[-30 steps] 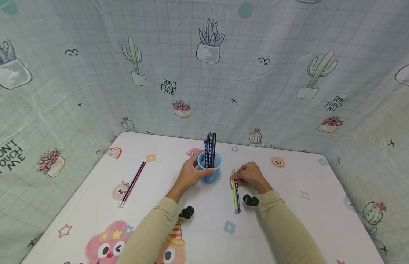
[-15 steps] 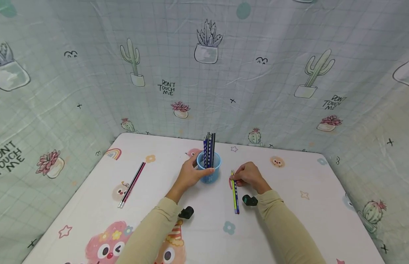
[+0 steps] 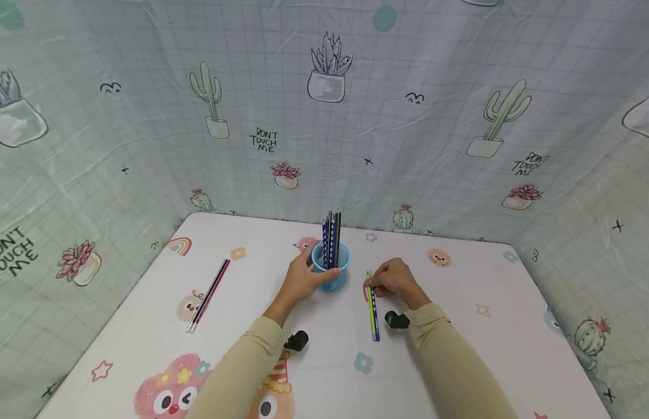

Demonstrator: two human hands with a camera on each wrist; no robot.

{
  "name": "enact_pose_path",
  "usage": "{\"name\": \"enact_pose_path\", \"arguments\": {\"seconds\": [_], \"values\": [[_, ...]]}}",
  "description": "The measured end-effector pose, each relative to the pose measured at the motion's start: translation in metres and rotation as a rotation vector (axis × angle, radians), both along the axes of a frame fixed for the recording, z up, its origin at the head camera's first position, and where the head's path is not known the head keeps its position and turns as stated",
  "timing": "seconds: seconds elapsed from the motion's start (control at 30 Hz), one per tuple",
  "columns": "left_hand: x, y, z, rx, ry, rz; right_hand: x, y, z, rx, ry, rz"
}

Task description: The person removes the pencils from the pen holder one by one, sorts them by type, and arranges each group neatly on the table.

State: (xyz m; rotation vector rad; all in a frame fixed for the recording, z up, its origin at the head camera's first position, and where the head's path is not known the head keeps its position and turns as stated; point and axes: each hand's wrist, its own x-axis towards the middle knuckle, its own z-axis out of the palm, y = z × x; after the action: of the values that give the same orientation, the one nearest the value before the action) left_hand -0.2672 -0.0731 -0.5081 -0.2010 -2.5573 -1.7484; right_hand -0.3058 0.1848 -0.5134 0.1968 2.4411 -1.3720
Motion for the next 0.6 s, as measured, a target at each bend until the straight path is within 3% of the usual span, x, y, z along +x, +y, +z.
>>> {"name": "enact_pose_path", "arguments": {"seconds": [0.27,0.6], "values": [[0.0004,0.0010,-0.0012,0.004,0.010,0.006,0.0019,0.0019,0.0003,-0.026,0.019,0.019],[0.0008,0.0004,-0.0005,0.021,0.014,-0.006,0.0004,-0.0011,0.0011,0.022,0.016,0.008]]}}
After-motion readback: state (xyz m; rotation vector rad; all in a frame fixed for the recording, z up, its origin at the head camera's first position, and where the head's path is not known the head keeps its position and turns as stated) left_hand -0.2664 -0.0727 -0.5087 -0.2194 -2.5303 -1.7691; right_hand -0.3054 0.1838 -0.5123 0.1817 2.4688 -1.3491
